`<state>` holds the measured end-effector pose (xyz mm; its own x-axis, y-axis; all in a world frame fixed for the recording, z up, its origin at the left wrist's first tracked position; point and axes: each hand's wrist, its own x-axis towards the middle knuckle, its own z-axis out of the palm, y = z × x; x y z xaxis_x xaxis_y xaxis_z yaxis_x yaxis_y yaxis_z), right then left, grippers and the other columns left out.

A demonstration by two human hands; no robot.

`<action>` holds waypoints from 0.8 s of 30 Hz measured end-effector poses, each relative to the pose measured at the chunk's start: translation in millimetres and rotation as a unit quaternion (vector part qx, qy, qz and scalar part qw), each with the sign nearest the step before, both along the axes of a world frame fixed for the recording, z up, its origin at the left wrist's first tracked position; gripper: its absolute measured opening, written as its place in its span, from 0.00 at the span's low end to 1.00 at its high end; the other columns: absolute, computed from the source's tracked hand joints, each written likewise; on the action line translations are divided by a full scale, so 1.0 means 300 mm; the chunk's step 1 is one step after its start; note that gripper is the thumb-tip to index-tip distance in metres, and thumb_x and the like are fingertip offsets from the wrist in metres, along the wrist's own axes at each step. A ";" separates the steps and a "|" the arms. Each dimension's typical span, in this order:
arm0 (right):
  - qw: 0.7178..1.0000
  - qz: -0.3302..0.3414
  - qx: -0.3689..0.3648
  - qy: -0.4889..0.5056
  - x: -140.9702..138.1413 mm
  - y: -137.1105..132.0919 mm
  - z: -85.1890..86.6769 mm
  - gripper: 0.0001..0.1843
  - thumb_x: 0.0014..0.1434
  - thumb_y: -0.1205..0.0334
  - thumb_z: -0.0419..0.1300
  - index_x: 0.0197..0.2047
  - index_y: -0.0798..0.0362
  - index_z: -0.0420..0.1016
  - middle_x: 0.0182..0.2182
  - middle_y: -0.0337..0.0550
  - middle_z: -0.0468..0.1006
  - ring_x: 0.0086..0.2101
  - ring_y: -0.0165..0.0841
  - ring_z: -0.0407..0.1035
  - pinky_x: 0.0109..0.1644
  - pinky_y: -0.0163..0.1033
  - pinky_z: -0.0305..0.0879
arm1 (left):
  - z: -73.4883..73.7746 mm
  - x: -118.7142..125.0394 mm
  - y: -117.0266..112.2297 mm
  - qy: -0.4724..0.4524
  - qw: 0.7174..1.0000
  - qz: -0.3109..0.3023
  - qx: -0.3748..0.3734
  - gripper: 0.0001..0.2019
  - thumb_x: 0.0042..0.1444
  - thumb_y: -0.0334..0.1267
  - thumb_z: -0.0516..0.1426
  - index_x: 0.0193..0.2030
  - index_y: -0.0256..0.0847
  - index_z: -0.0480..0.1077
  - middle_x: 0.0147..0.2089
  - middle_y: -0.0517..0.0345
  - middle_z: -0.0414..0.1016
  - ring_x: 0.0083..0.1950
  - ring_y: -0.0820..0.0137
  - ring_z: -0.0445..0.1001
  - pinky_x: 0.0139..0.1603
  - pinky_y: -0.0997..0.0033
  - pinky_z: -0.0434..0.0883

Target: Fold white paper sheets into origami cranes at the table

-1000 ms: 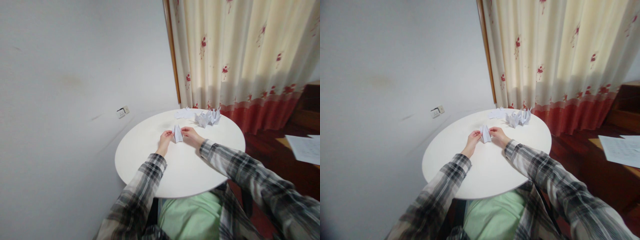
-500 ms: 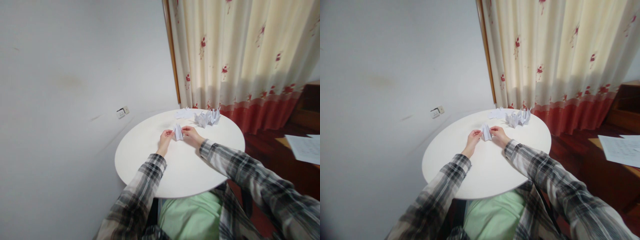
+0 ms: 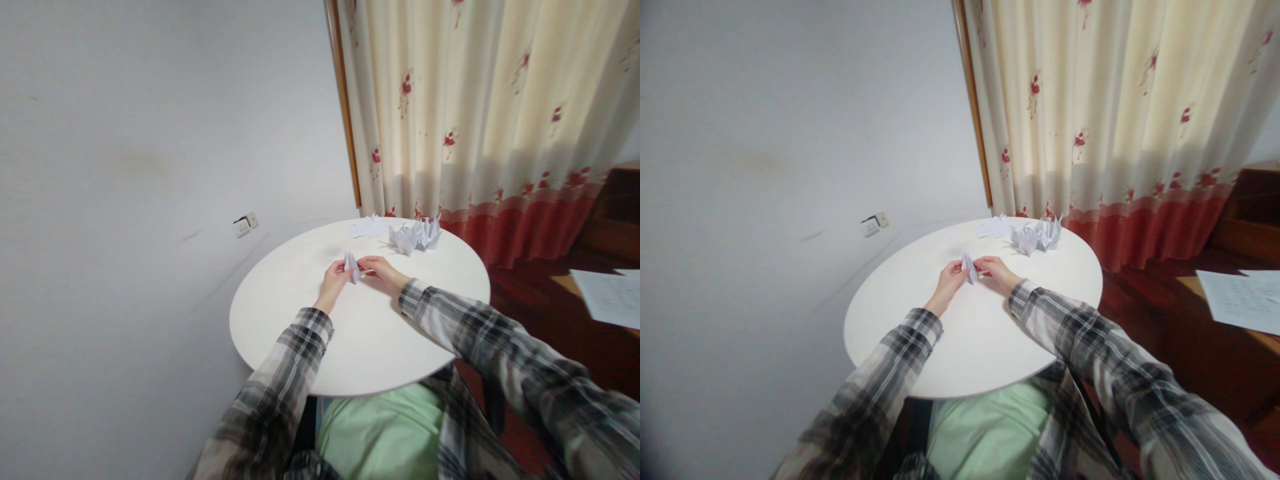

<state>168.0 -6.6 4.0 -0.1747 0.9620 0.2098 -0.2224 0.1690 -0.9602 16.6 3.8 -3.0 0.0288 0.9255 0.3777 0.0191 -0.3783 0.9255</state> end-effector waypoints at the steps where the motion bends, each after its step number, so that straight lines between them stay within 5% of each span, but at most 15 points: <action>1: 1.000 -0.001 0.002 0.001 0.001 0.002 0.000 0.09 0.43 0.58 0.60 0.29 0.53 0.75 0.27 0.40 0.75 0.31 0.29 0.66 0.36 0.35 0.58 | 0.000 0.000 0.001 0.001 1.000 -0.002 0.001 0.14 0.40 0.35 0.61 0.37 0.34 0.69 0.37 0.51 0.74 0.36 0.69 0.72 0.43 0.65 0.66; 9: 0.996 -0.085 0.012 0.021 0.008 0.033 -0.010 0.11 0.38 0.61 0.65 0.28 0.53 0.73 0.27 0.38 0.75 0.30 0.29 0.66 0.36 0.36 0.59 | 0.001 -0.006 0.000 0.006 1.000 0.011 0.009 0.11 0.42 0.30 0.58 0.36 0.35 0.70 0.36 0.52 0.75 0.38 0.70 0.71 0.45 0.67 0.66; 24: 0.998 -0.001 0.057 0.024 -0.006 0.021 -0.001 0.15 0.36 0.64 0.67 0.32 0.54 0.75 0.32 0.42 0.77 0.34 0.32 0.69 0.46 0.40 0.62 | 0.012 -0.001 -0.016 -0.003 1.000 -0.021 -0.019 0.08 0.42 0.32 0.56 0.30 0.36 0.73 0.31 0.56 0.75 0.35 0.70 0.71 0.40 0.70 0.66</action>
<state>166.2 -0.3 3.7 -0.1604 0.9320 0.3252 -0.2669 0.2762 -0.9233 16.2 -1.1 0.7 0.0661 0.9369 0.3433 -0.0027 -0.3438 0.9390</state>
